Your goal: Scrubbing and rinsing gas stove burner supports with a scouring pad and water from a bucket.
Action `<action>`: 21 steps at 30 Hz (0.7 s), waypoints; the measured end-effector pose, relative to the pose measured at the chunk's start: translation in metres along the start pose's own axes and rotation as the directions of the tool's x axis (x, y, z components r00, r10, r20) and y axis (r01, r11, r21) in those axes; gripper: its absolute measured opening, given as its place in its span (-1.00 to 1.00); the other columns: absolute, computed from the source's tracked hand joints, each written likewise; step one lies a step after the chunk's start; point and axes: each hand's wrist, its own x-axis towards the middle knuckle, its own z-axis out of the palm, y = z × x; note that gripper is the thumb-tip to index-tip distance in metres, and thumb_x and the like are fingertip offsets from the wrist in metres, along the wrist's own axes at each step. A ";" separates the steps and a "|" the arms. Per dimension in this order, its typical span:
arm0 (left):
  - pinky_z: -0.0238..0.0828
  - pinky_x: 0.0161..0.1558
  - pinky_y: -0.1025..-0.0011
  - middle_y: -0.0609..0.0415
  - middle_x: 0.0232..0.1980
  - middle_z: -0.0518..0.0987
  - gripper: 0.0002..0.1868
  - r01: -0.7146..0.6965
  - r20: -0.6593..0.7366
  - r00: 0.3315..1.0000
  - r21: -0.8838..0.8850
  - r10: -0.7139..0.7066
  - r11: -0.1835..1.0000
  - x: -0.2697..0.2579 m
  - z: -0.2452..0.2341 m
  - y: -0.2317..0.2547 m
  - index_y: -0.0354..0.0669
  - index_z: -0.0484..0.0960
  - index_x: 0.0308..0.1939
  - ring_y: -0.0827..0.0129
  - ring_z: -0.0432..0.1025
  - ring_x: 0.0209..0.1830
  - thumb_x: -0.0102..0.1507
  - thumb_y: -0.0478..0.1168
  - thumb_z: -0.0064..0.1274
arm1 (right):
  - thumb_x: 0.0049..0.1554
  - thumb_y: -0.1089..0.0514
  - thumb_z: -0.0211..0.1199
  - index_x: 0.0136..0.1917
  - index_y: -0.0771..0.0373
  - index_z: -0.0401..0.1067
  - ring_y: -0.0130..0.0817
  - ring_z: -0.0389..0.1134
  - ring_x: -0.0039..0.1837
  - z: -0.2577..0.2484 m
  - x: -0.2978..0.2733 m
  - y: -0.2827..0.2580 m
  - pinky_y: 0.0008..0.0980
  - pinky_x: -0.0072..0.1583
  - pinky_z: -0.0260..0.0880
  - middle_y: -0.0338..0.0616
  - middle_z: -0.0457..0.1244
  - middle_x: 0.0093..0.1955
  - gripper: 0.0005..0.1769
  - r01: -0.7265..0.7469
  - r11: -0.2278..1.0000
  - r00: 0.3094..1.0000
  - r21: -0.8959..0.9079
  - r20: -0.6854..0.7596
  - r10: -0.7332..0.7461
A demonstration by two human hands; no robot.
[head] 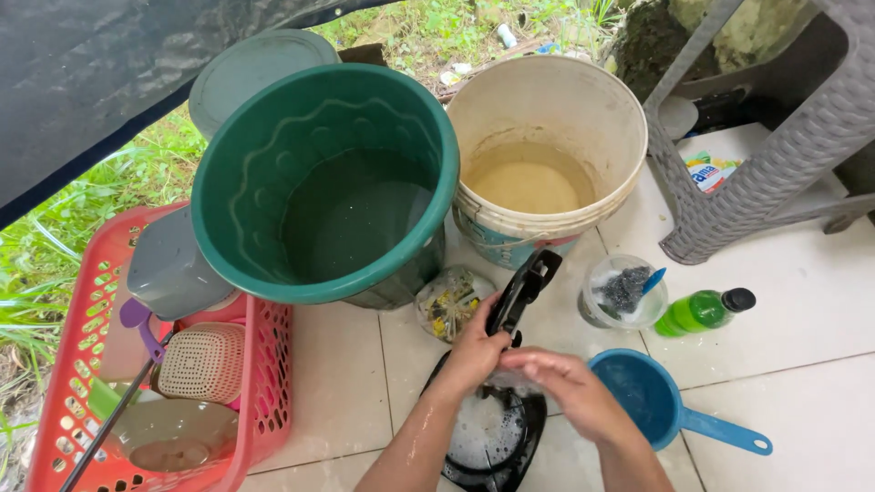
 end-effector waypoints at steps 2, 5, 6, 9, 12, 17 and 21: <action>0.33 -0.01 0.44 -0.06 0.15 0.52 -0.13 -0.062 -0.024 0.998 0.008 0.062 0.998 -0.001 0.000 -0.004 -0.11 0.23 0.55 0.32 0.40 -0.02 0.10 -0.41 -0.03 | 0.21 0.13 0.12 0.09 0.34 0.59 -0.31 0.46 0.12 -0.044 0.013 0.004 -0.27 0.26 0.40 -0.05 0.47 0.08 -0.67 0.113 0.993 0.979 -0.025 -0.170 -0.116; 0.34 0.10 0.53 0.15 0.21 0.53 -0.09 -0.115 -0.076 0.991 -0.019 0.113 0.993 -0.005 0.003 -0.019 -0.14 0.22 0.51 0.47 0.43 0.09 0.04 -0.39 0.05 | 0.26 0.17 0.17 0.09 0.42 0.57 -0.23 0.46 0.07 -0.135 0.041 0.025 -0.22 0.20 0.40 0.03 0.45 0.05 -0.71 0.187 0.958 0.838 -0.216 -0.474 -0.271; 0.34 0.10 0.54 0.18 0.18 0.55 -0.10 -0.110 -0.100 0.990 -0.053 0.104 0.992 -0.007 0.004 -0.026 -0.16 0.27 0.50 0.50 0.44 0.08 0.03 -0.37 0.08 | 0.27 0.18 0.20 0.12 0.45 0.56 -0.17 0.44 0.05 -0.170 0.051 0.035 -0.18 0.14 0.38 0.09 0.43 0.06 -0.72 0.135 0.927 0.731 -0.351 -0.596 -0.332; 0.34 0.04 0.50 0.07 0.06 0.57 -0.13 -0.146 -0.096 0.986 -0.136 0.134 0.980 -0.014 0.010 -0.034 -0.21 0.35 0.48 0.42 0.41 -0.02 0.01 -0.36 0.06 | 0.12 0.14 0.35 0.12 0.42 0.58 0.08 0.43 0.03 -0.177 0.077 0.020 -0.04 0.10 0.38 0.23 0.40 0.02 -0.64 -0.240 0.649 0.657 -0.722 -0.613 -0.439; 0.37 0.10 0.47 0.05 0.03 0.56 -0.12 -0.237 -0.059 0.971 -0.160 0.230 0.958 -0.022 0.014 -0.033 -0.27 0.36 0.47 0.41 0.42 -0.01 -0.01 -0.34 0.11 | -0.05 0.04 0.52 0.12 0.49 0.52 0.21 0.40 -0.01 -0.190 0.105 0.044 -0.01 0.01 0.40 0.31 0.36 0.00 -0.41 -0.408 0.258 0.618 -0.876 -0.473 -0.628; 0.32 0.21 0.49 0.14 0.14 0.52 -0.11 -0.275 -0.023 0.960 -0.276 0.279 0.921 -0.053 0.019 0.001 -0.32 0.31 0.45 0.46 0.39 0.13 0.01 -0.27 0.19 | 0.01 -0.01 0.50 0.17 0.44 0.45 0.19 0.42 0.02 -0.187 0.129 0.047 -0.01 0.08 0.40 0.20 0.38 -0.06 -0.39 -0.415 0.440 0.532 -0.796 -0.605 -0.592; 0.14 -0.04 0.38 0.01 -0.13 0.29 -0.05 -0.226 -0.041 0.974 -0.239 0.222 0.944 -0.067 0.015 -0.011 -0.40 0.43 0.45 0.33 0.18 -0.16 0.01 -0.10 0.33 | 0.21 0.00 0.41 0.07 0.25 0.56 0.13 0.42 0.05 -0.186 0.130 0.054 -0.02 0.15 0.42 0.14 0.40 -0.07 -0.70 -0.441 0.496 0.600 -0.748 -0.657 -0.456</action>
